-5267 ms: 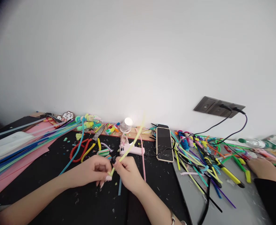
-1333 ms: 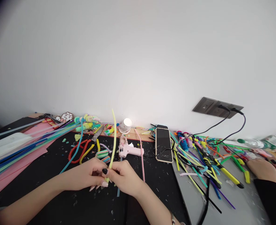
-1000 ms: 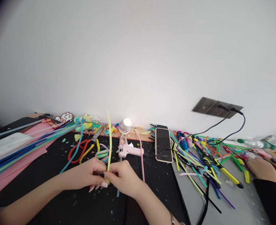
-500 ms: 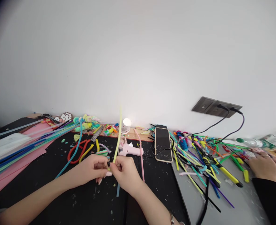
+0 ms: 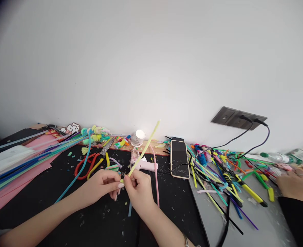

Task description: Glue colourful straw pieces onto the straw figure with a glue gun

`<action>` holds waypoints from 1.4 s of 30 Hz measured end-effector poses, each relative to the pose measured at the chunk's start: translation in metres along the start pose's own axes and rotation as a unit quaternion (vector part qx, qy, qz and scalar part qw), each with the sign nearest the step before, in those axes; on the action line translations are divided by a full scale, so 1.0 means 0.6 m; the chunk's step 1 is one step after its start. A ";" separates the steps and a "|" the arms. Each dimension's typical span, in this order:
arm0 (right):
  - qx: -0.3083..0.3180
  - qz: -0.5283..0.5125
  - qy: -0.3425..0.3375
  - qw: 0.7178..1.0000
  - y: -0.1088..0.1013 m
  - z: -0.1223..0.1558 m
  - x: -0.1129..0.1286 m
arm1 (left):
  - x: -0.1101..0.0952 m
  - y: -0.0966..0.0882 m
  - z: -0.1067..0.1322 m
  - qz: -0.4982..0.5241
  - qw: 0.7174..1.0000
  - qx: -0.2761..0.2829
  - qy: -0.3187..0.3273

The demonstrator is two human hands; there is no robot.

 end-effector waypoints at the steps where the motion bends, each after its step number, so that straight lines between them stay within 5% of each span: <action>1: -0.002 -0.001 -0.003 1.000 -0.001 0.000 0.000 | -0.003 -0.001 0.000 -0.003 1.000 0.000 0.007; 8: 0.026 -0.049 0.000 0.998 0.002 -0.006 -0.002 | -0.022 -0.005 0.006 -0.023 0.999 0.009 0.038; 18: 0.273 -0.109 -0.028 0.956 0.054 0.011 0.036 | 0.007 0.022 0.019 -0.043 0.989 0.140 -0.030; 26: 0.163 -0.051 -0.011 0.985 0.030 -0.006 0.014 | 0.003 0.008 0.007 0.022 0.996 0.076 -0.045; 33: 0.136 -0.015 -0.044 0.990 0.021 -0.008 0.020 | 0.012 0.003 0.010 0.070 0.992 0.076 -0.078; 42: 0.102 0.018 -0.074 0.992 0.019 -0.010 0.024 | -0.007 -0.005 0.008 -0.034 0.999 0.019 -0.019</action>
Point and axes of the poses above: each hand's wrist, its own z-axis away from the middle knuckle, its own y-axis out of the palm, x = y × z, the point moved 10 cm from there along -z, towards the middle knuckle, and after that the axes turned 9 degrees about z, right-handed, at the moved point
